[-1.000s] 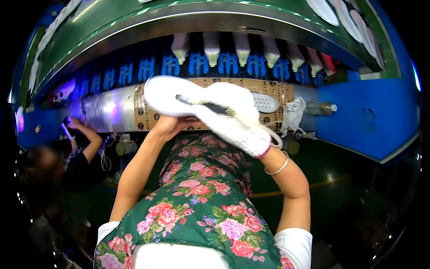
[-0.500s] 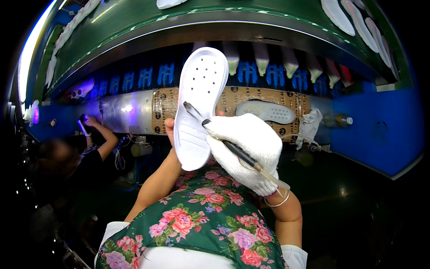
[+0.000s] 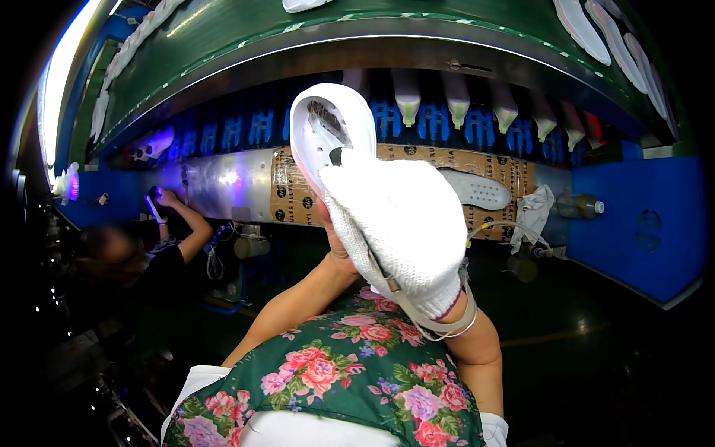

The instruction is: The person applies adhesive to shoe soles using a brush applicator and places the soles onto an overhead conveyor belt.

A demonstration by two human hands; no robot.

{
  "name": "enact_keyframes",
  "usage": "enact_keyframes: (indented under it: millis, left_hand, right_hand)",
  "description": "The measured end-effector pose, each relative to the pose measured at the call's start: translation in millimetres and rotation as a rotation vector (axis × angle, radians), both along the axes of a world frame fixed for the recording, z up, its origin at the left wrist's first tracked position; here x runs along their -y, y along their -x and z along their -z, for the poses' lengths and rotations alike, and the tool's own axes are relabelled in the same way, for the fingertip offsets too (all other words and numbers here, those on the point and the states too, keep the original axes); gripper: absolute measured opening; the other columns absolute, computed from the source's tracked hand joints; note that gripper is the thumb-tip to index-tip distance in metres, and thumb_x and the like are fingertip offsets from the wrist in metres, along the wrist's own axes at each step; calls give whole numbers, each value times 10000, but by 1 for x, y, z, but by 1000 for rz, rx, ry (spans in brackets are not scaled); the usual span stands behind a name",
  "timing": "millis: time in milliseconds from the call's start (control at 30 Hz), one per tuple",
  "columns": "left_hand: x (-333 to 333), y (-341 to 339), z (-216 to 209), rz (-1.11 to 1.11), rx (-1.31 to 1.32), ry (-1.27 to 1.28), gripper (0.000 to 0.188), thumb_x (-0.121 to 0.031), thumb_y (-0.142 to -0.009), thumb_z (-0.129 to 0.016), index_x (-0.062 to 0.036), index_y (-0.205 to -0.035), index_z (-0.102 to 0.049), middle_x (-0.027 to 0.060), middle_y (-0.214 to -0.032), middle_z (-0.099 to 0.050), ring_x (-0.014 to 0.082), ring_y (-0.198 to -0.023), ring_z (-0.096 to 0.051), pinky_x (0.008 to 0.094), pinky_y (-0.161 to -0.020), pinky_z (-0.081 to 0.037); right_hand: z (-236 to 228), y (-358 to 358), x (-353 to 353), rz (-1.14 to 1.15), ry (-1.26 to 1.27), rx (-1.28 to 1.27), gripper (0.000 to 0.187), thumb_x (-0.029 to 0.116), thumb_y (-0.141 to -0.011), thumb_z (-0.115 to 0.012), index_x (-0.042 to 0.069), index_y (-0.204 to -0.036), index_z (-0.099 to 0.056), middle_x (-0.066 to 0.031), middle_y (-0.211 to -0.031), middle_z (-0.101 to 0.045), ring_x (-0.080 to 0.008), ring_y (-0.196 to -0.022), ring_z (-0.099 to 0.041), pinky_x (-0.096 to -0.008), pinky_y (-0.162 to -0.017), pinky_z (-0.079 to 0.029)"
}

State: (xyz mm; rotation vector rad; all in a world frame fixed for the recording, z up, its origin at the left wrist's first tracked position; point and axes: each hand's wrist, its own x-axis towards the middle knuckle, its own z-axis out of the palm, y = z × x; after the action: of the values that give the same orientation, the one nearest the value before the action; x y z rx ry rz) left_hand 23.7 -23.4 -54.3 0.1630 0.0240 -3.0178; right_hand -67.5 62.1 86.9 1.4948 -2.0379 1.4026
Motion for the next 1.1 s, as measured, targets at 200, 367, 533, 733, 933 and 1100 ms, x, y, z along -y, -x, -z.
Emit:
enact_keyframes:
  millis: [200, 367, 533, 733, 933, 1100]
  left_hand:
    - [-6, -3, 39, 113, 49, -137, 998, -680, -709, -770, -128, -1474, -446, 137, -1438, -533, 326, -1337, -498, 518, -1164, -361]
    - [3, -4, 20, 105, 43, -8, 1015, -742, -724, -711, -121, -1477, -435, 145, -1453, -515, 328, -1329, -506, 518, -1145, -388]
    - [-9, -1, 48, 104, 77, -125, 973, -749, -738, -692, -118, -1447, -481, 134, -1424, -547, 321, -1317, -513, 515, -1145, -377]
    - [-9, -2, 58, 126, 83, -103, 966, -762, -737, -683, -109, -1426, -502, 142, -1400, -565, 317, -1303, -526, 513, -1127, -398]
    - [-6, 0, 50, 119, 94, -78, 968, -766, -740, -677, -104, -1424, -501, 146, -1389, -572, 320, -1294, -534, 519, -1118, -408]
    - [-3, 9, 28, 74, -34, 2, 978, -753, -754, -675, -112, -1459, -455, 143, -1422, -543, 308, -1320, -511, 515, -1129, -399]
  right_hand:
    - [5, -20, 5, -12, 61, 273, 350, -17, -730, -764, 19, -1077, -742, -143, -1004, -737, -279, -880, -711, -372, -784, -541]
    - [15, -19, 2, 74, 150, 449, 255, -11, -781, -753, -24, -1034, -733, -145, -1012, -743, -248, -915, -714, -363, -841, -548]
    - [15, -17, 8, 30, 161, 176, 303, -26, -721, -775, 20, -1020, -750, -143, -958, -741, -285, -822, -715, -360, -730, -551]
    - [45, -15, 15, 46, 363, 76, 307, -23, -723, -773, 34, -1025, -758, -146, -972, -739, -289, -853, -716, -374, -768, -549]
    - [21, -27, -1, 41, 76, 317, 304, -28, -717, -773, 32, -1015, -758, -141, -974, -741, -287, -863, -719, -375, -772, -546]
    - [20, -23, -1, 38, 72, 209, 262, 28, -759, -766, 31, -1019, -741, -148, -981, -748, -286, -870, -711, -378, -817, -543]
